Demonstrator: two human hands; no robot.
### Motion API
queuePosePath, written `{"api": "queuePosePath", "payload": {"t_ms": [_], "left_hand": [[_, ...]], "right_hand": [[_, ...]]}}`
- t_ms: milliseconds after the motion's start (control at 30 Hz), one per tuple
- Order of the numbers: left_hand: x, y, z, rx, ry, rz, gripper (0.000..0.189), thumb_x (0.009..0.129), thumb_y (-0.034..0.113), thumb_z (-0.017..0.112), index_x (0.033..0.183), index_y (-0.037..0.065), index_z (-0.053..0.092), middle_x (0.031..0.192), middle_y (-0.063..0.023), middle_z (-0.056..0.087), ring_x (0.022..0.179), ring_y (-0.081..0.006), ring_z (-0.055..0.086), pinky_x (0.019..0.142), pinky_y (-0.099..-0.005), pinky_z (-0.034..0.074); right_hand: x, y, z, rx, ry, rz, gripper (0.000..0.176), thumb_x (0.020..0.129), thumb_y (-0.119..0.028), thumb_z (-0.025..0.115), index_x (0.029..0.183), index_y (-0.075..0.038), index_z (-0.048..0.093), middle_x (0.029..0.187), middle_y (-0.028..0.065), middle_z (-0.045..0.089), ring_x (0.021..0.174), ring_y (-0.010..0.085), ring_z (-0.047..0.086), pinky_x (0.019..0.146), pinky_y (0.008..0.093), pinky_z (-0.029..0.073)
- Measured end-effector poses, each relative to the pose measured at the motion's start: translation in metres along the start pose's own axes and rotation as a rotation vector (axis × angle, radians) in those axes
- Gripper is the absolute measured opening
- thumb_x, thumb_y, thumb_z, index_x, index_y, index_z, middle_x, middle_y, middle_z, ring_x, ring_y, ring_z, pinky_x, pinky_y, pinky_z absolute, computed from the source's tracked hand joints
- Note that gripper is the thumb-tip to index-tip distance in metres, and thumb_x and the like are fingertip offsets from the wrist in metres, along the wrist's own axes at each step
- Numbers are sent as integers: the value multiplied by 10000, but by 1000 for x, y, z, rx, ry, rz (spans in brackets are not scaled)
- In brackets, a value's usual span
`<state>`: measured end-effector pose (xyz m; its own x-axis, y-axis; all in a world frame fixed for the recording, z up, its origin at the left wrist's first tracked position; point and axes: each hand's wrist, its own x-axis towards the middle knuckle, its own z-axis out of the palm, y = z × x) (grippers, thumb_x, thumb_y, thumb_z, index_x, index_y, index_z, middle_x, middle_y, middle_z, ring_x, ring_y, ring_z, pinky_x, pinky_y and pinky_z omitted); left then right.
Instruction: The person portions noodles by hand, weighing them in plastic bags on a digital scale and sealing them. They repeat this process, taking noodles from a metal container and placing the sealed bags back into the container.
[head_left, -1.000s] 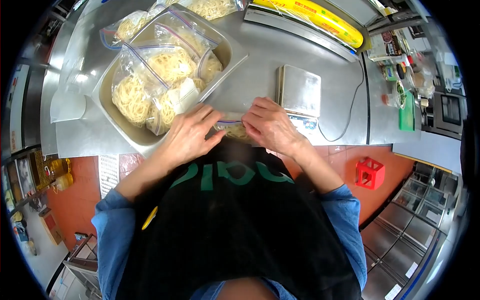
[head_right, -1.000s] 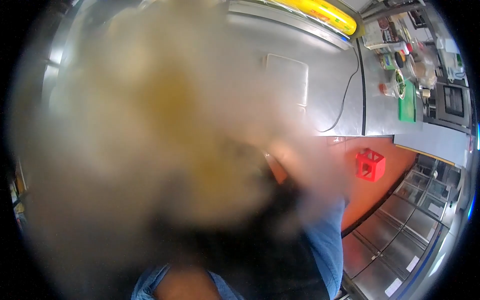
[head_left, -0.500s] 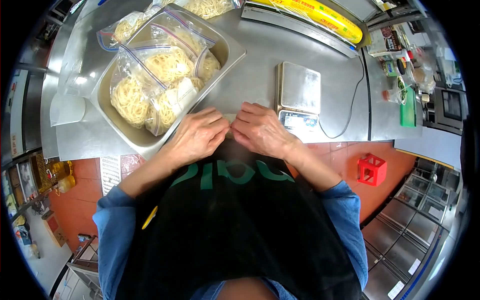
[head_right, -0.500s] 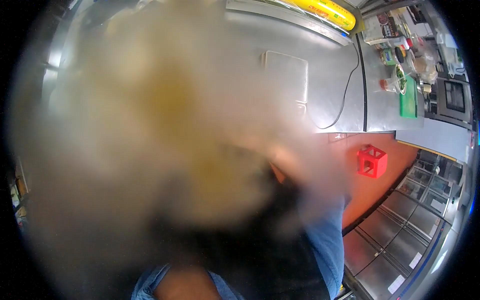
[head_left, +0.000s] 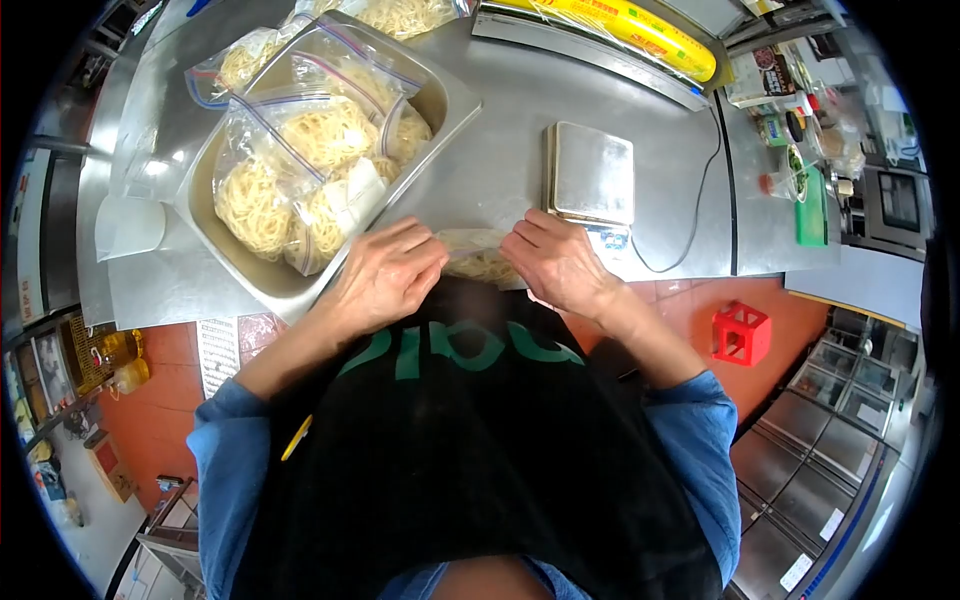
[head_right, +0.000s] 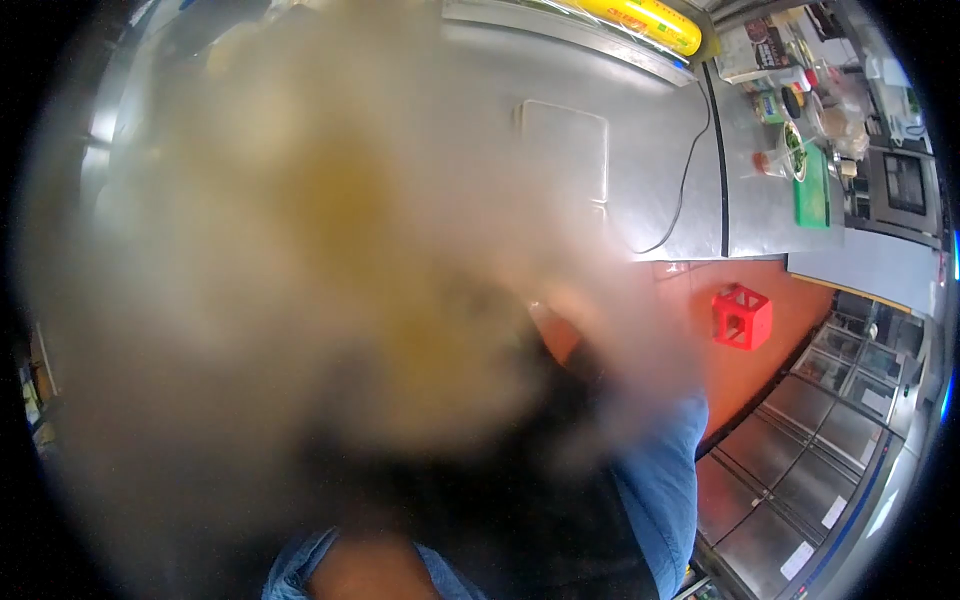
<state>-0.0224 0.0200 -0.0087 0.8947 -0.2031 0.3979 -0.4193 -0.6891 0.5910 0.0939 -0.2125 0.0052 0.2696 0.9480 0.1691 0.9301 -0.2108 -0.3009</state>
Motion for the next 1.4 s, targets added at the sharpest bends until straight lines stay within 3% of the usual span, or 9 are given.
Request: {"api": "queuePosePath", "payload": {"t_ms": [500,600,667,767,867,933,1133,1200,1400], "left_hand": [[-7,-7,-7,3,13,-54,88,822,28,724,825,29,636,767,-82,588,739,-259,602,603,-372,516],[-6,-5,-5,87,-55,-130,92,834,56,728,859,30,644,794,-76,603,806,-261,610,679,-386,530],[11,9,4,216,87,-75,141,831,117,743,897,32,652,841,-66,626,894,-263,609,753,-395,528],[32,12,26,128,64,88,128,822,120,704,897,35,645,847,-59,621,915,-265,593,780,-399,519],[38,-2,51,39,-87,118,82,806,97,650,864,44,630,816,-61,597,856,-265,579,735,-387,516],[40,-3,54,7,-60,109,43,792,55,610,833,49,618,793,-65,577,829,-264,568,722,-388,515],[43,4,44,-71,-80,31,66,806,83,669,850,56,628,854,-66,626,859,-260,587,725,-387,523],[48,7,60,26,15,108,69,804,87,686,841,61,633,858,-62,640,860,-255,595,708,-389,528],[50,0,78,-74,-101,157,88,817,119,705,804,76,629,824,-27,634,851,-229,602,691,-372,532]], "right_hand": [[-22,9,-13,-20,180,89,102,809,-8,715,898,-12,666,857,98,636,834,293,605,715,388,533],[-38,19,-4,-35,150,103,112,808,-19,728,904,-11,671,862,100,644,837,299,604,729,386,528],[-30,9,-11,-55,147,98,112,806,-19,731,900,-10,670,855,101,639,840,300,606,734,384,526],[-18,0,-16,-46,150,91,104,810,-13,727,896,-8,668,846,106,637,833,302,611,728,385,525],[-18,2,-20,48,182,149,85,819,-2,717,889,-5,668,836,110,641,804,304,612,699,391,523],[-26,7,-16,119,216,204,74,824,2,713,884,-3,668,826,113,642,783,305,609,681,395,522],[-43,11,-6,85,246,209,59,828,-5,721,850,6,668,777,124,627,748,307,596,647,401,512],[-40,7,-15,67,190,215,66,819,-7,732,834,2,668,754,118,607,730,301,576,626,397,497],[-41,-1,-16,89,157,228,86,803,-10,749,810,0,664,735,106,584,713,292,546,622,389,477]]}}
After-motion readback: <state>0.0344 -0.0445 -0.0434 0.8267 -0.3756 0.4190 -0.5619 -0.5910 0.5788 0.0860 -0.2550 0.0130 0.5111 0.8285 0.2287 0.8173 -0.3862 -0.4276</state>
